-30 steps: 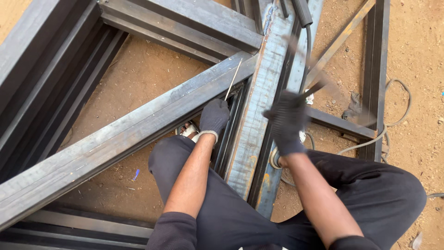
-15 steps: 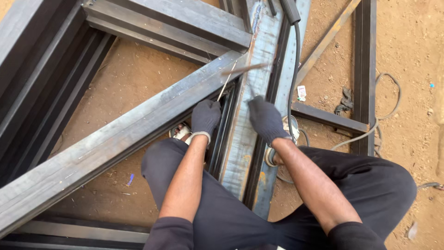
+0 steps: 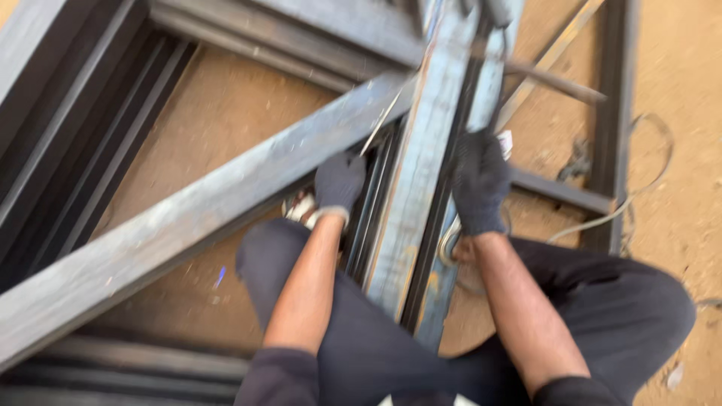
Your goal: The person welds metal beams together. The person uses a welding tool to join the beams, then uses a hammer and a rod to clean or adjust the weld before continuing to weld.
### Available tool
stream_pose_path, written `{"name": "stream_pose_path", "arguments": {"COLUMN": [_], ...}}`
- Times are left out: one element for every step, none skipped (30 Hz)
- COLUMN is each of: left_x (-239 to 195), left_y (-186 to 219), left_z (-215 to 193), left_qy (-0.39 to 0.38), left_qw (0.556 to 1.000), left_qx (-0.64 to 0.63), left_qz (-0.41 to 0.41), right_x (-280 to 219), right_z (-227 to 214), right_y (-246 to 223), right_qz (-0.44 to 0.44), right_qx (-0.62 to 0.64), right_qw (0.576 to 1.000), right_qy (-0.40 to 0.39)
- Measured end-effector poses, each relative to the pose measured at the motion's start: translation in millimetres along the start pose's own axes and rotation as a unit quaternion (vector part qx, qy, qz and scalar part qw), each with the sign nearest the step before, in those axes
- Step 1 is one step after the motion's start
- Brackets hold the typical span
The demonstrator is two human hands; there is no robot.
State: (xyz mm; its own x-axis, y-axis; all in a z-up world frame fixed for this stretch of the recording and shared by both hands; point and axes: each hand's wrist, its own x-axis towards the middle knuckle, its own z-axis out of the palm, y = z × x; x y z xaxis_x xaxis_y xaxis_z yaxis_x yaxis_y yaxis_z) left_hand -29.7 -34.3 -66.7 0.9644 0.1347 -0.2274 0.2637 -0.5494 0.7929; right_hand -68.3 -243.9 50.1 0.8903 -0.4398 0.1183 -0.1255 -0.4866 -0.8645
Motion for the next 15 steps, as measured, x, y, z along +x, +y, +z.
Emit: {"name": "stream_pose_path", "arguments": {"left_x": [-4, 7, 7, 4, 7, 4, 1, 4, 8, 7, 4, -1, -6, 0, 5], "left_y": [-7, 3, 9, 10, 12, 12, 10, 10, 13, 10, 5, 6, 8, 14, 20], "left_z": [-5, 0, 3, -1, -5, -5, -5, -5, -2, -3, -7, -4, -3, -8, -14], "left_qy": [0.014, 0.033, 0.015, 0.003, -0.008, -0.011, -0.014, -0.01, 0.002, 0.014, 0.025, 0.018, 0.011, 0.017, 0.013], "left_qw": [1.0, 0.998, 0.999, 1.0, 1.0, 1.0, 1.0, 1.0, 1.0, 1.0, 0.999, 0.999, 1.0, 1.0, 1.0], "left_qx": [-0.008, -0.031, -0.027, -0.019, -0.01, -0.014, -0.017, -0.025, -0.026, -0.019, -0.011, -0.011, -0.01, -0.01, -0.012], "left_qz": [0.014, 0.05, 0.031, 0.01, -0.012, -0.012, -0.013, -0.014, 0.007, 0.021, 0.035, 0.026, 0.018, 0.017, 0.009], "right_x": [-9, -7, -10, -7, 0, -3, -6, -6, -8, -17, -20, -18, -17, -14, -16], "right_z": [0, 3, 6, 13, 16, 14, 12, 5, -6, -8, 1, 4, 3, 7, 12], "right_y": [7, 14, 20, 23, 23, 23, 21, 16, 10, 5, 1, 0, 0, -2, -4], "right_qz": [0.0, -0.068, -0.134, -0.198, -0.157, -0.105, -0.052, -0.079, -0.104, -0.119, -0.105, -0.092, -0.079, -0.082, -0.082], "right_qx": [0.092, 0.004, -0.086, -0.169, -0.218, -0.27, -0.318, -0.255, -0.189, -0.116, -0.031, 0.044, 0.119, -0.028, -0.175], "right_qw": [0.995, 0.997, 0.987, 0.965, 0.963, 0.952, 0.934, 0.959, 0.976, 0.986, 0.993, 0.994, 0.988, 0.996, 0.979], "right_qy": [0.043, 0.038, 0.034, 0.025, -0.032, -0.095, -0.157, -0.093, -0.028, 0.03, 0.033, 0.049, 0.066, -0.004, -0.071]}}
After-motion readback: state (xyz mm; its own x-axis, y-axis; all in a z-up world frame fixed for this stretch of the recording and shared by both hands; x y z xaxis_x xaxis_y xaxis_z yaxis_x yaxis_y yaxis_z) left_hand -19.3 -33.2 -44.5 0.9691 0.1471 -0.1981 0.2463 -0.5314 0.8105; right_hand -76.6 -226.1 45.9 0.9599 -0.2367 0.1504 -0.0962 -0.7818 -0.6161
